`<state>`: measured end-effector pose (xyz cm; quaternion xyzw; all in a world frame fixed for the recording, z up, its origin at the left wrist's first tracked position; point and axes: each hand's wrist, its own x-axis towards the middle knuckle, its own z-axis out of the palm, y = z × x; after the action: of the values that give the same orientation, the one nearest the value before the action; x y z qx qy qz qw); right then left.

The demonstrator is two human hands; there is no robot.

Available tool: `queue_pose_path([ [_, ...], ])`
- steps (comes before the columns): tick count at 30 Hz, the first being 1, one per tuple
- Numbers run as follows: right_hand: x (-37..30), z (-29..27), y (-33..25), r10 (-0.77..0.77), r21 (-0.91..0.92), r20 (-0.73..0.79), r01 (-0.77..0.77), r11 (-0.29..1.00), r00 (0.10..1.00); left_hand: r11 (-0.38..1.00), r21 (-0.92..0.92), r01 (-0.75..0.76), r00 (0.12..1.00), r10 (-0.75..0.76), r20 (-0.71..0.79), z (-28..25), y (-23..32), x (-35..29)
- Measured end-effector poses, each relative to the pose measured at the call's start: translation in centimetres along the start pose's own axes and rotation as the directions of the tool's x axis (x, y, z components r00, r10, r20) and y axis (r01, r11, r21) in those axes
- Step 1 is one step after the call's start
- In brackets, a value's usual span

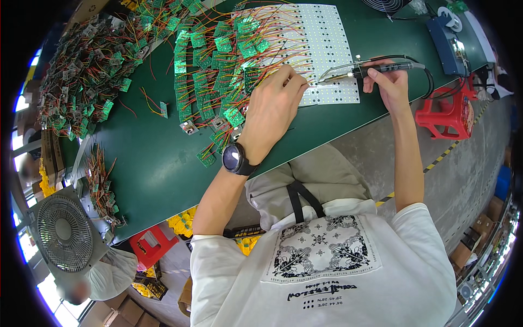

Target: The person picks up small circuit boards with attached wires and solders the wire leads onto an LED board using a soldering iron.

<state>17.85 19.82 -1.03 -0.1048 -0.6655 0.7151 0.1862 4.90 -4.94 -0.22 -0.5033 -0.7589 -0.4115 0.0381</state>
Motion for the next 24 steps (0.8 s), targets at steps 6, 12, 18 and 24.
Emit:
queue_pose_path([
  [6,0.4,0.4,-0.2,0.004,0.046,-0.072,-0.001,0.999,0.997,0.997,0.069,-0.041,0.996,0.046,-0.079,-0.6,0.7,0.5],
  [12,0.5,0.2,0.2,0.0,0.077,-0.14,0.011,0.997,0.99,0.953,0.289,-0.087,0.976,0.139,-0.166,-2.7,4.9,0.8],
  [18,0.5,0.9,-0.3,0.05,0.06,-0.121,-0.043,0.997,0.991,0.939,0.325,0.114,0.988,-0.141,0.06,1.8,11.0,-4.2],
  [24,0.4,1.0,-0.3,-0.006,0.087,-0.102,0.015,0.996,0.995,0.927,0.355,0.122,0.987,-0.152,0.056,3.8,10.4,-3.5],
])
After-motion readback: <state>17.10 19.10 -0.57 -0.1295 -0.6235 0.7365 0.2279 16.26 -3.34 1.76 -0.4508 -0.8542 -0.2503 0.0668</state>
